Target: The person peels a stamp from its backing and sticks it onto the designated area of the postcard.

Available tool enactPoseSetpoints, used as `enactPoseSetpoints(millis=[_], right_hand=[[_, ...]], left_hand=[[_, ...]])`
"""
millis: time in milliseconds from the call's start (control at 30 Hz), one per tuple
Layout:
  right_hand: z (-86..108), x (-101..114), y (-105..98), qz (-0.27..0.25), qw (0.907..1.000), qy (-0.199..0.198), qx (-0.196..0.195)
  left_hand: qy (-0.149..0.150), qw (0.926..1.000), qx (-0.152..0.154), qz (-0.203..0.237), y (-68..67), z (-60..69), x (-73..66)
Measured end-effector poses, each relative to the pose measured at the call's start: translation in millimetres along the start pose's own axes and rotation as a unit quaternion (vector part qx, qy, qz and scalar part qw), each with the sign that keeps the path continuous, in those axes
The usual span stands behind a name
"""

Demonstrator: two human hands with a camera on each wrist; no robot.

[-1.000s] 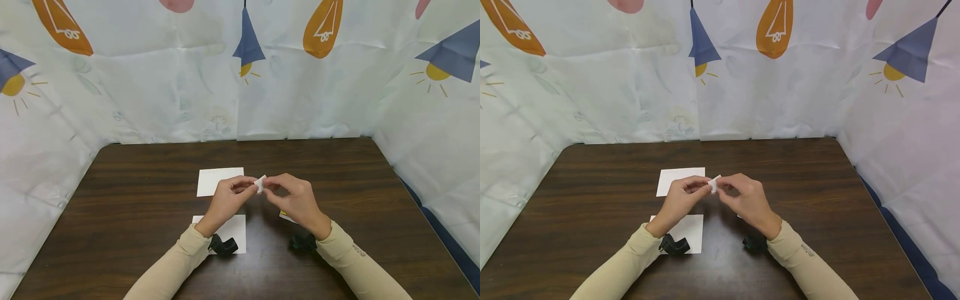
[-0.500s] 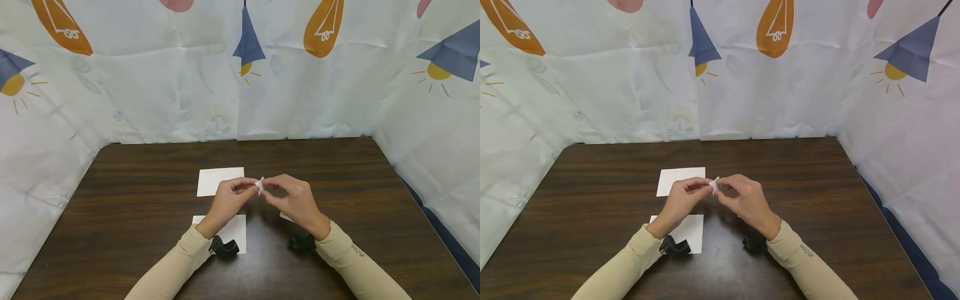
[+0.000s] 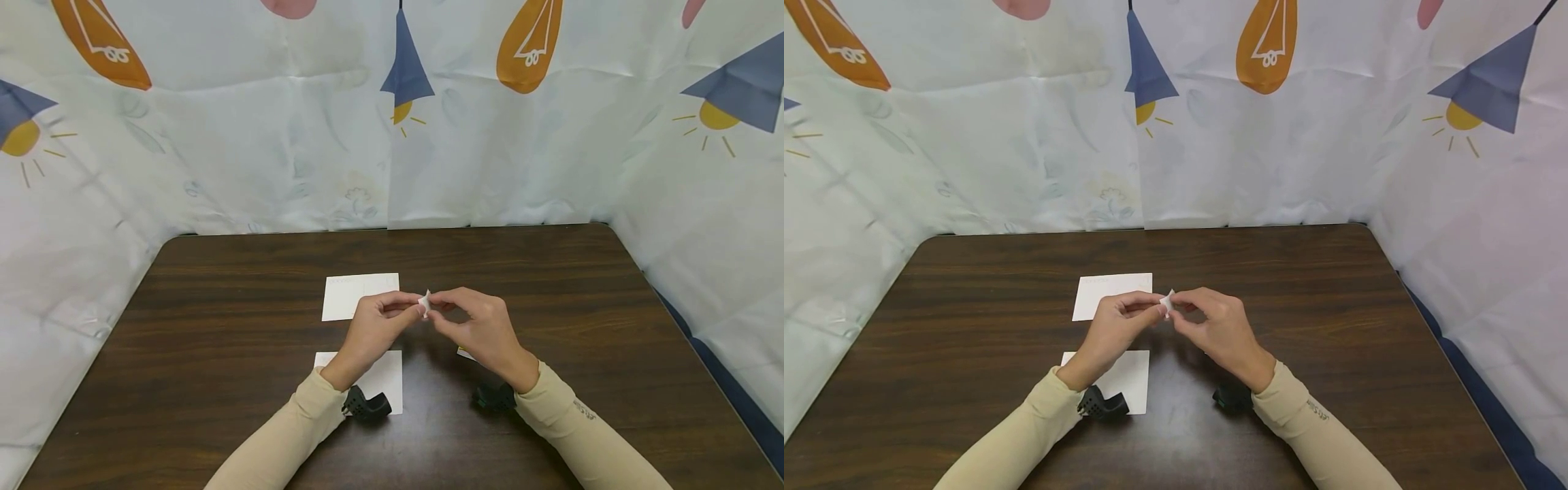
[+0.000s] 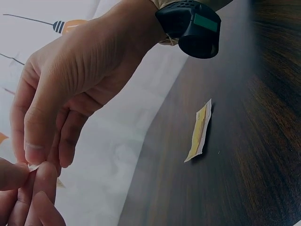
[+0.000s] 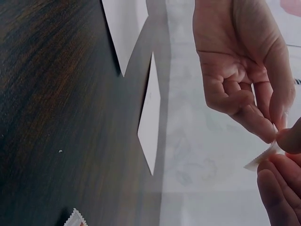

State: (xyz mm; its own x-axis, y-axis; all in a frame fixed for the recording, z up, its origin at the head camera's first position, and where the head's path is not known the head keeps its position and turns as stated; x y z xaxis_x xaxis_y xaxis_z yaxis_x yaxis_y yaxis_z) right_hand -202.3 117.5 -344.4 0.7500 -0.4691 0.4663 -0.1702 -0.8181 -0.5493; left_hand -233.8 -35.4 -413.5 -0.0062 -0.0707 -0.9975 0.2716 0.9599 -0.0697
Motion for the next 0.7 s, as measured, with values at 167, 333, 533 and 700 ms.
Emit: enactPoseSetpoints(millis=[167, 333, 533, 700], right_hand=[[-0.1, 1.3, -0.9, 0.005, 1.0000, -0.001, -0.004], [-0.5, 4.1, -1.5, 0.014, 0.9998, -0.011, -0.010], [0.1, 5.0, -0.9, 0.026, 0.9994, -0.016, -0.013], [0.5, 5.2, 1.3, 0.022, 0.9996, -0.019, -0.006]], left_hand=[[-0.005, 1.0000, -0.004, 0.003, 0.1, 0.8, 0.7], [-0.004, 0.9999, -0.006, 0.014, 0.9, 1.6, -0.5], [-0.003, 0.9999, -0.007, 0.015, 2.2, 2.9, -1.0], [-0.006, 0.9999, -0.005, 0.007, 3.4, 3.8, -0.4]])
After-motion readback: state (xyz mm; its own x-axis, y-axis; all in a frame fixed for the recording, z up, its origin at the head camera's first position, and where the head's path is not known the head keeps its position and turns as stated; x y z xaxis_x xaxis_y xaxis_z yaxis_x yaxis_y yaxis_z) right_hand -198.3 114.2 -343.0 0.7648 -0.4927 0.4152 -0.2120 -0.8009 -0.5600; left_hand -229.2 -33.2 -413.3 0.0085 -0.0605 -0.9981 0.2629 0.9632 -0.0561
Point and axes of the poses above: each hand's wrist, its own z-axis away from the middle knuckle, its own y-axis out of the palm, x = y × z, the point moved 9 cm from there along -z, towards the middle knuckle, and after that the axes turned 1 degree about -z, right-handed, at the moved point
